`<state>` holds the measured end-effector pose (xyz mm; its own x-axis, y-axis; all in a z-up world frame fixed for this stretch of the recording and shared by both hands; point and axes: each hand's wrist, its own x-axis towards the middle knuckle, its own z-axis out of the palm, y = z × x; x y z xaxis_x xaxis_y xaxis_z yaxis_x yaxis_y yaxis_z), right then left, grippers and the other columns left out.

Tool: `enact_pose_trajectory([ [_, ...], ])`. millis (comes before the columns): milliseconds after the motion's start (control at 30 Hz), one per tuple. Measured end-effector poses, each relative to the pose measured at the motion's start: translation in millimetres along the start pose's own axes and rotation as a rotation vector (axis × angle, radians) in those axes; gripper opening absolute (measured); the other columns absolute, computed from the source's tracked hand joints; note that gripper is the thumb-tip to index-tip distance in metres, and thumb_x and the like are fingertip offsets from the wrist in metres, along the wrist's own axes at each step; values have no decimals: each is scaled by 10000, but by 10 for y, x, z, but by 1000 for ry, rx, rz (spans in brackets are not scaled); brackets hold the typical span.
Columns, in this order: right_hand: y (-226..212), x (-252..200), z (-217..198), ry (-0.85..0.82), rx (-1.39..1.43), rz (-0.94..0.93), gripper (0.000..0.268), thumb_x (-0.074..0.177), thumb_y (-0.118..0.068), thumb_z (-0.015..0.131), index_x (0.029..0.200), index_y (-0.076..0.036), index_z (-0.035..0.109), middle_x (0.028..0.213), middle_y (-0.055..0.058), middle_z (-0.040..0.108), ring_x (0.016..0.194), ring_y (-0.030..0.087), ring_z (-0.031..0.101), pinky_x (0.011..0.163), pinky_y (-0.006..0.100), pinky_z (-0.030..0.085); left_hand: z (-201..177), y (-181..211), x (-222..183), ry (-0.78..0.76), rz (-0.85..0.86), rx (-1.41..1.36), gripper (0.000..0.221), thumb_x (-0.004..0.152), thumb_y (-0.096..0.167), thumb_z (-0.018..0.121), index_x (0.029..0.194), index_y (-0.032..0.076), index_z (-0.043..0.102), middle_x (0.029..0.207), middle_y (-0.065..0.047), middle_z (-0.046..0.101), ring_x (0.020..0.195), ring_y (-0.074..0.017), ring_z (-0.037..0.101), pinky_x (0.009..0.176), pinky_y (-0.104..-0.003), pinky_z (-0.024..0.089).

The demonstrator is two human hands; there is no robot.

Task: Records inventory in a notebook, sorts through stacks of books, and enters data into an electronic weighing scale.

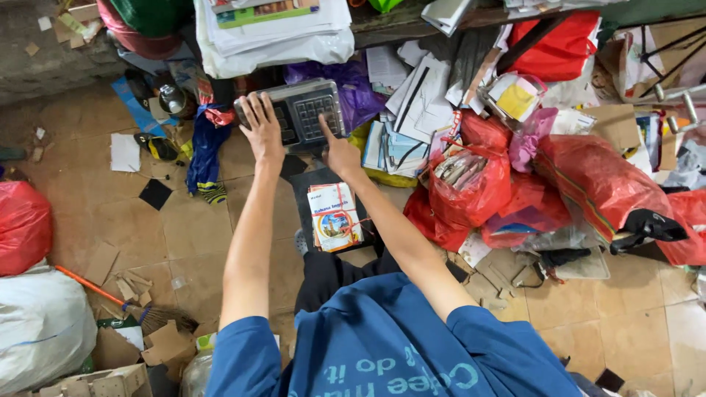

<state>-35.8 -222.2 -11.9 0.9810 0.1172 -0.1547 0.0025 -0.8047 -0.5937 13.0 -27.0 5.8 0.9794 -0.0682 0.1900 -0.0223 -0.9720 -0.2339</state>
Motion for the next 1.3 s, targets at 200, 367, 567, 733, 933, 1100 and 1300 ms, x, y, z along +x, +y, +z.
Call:
enact_pose_trajectory([
  [200,24,1,166,32,-10,-13,1062,843,-112,645,1636,-435,16,868,256,729,768,466,703,672,577,551,-581,36,160,-201,3,-137,1273,583,329,946,1571,-53,240,1604,-272,260,1502,-482,189,1119,-746,261],
  [367,-51,-162,413,114,14,38,1096,824,-163,708,1621,-411,-1,861,283,721,778,500,686,685,608,528,115,13,353,96,207,-513,1119,678,462,964,1485,-17,354,1470,-192,413,1424,-400,342,1133,-771,59],
  [567,-172,-449,772,48,55,230,1119,806,-241,751,1619,-375,-6,915,303,709,806,506,690,713,595,545,-5,1,309,23,119,-580,1085,685,470,935,1485,21,356,1495,-131,422,1447,-358,331,1227,-681,30],
  [733,-343,-403,606,68,87,238,1078,848,-189,698,1641,-370,-9,935,287,725,815,492,696,724,597,538,170,-50,277,79,177,-617,1111,716,460,938,1515,4,316,1515,-163,393,1454,-383,304,1211,-679,19],
  [933,-384,-109,286,77,-8,154,1054,829,-166,653,1635,-414,20,932,256,740,840,460,708,730,567,553,94,-85,285,38,202,-597,1151,697,420,928,1549,0,277,1550,-166,356,1485,-382,271,1213,-663,-2],
  [1100,-211,-8,299,39,-52,112,1008,842,-161,641,1632,-423,73,933,251,737,831,455,704,726,574,545,15,-8,310,1,161,-619,1165,686,449,926,1537,-11,278,1536,-173,351,1481,-385,260,1210,-666,-14],
  [1300,-212,-68,48,103,-21,69,960,832,-131,611,1626,-431,161,919,247,742,816,453,700,698,573,544,114,135,323,122,92,-586,1095,749,471,922,1528,-6,317,1538,-174,361,1483,-393,269,1228,-666,0],
])
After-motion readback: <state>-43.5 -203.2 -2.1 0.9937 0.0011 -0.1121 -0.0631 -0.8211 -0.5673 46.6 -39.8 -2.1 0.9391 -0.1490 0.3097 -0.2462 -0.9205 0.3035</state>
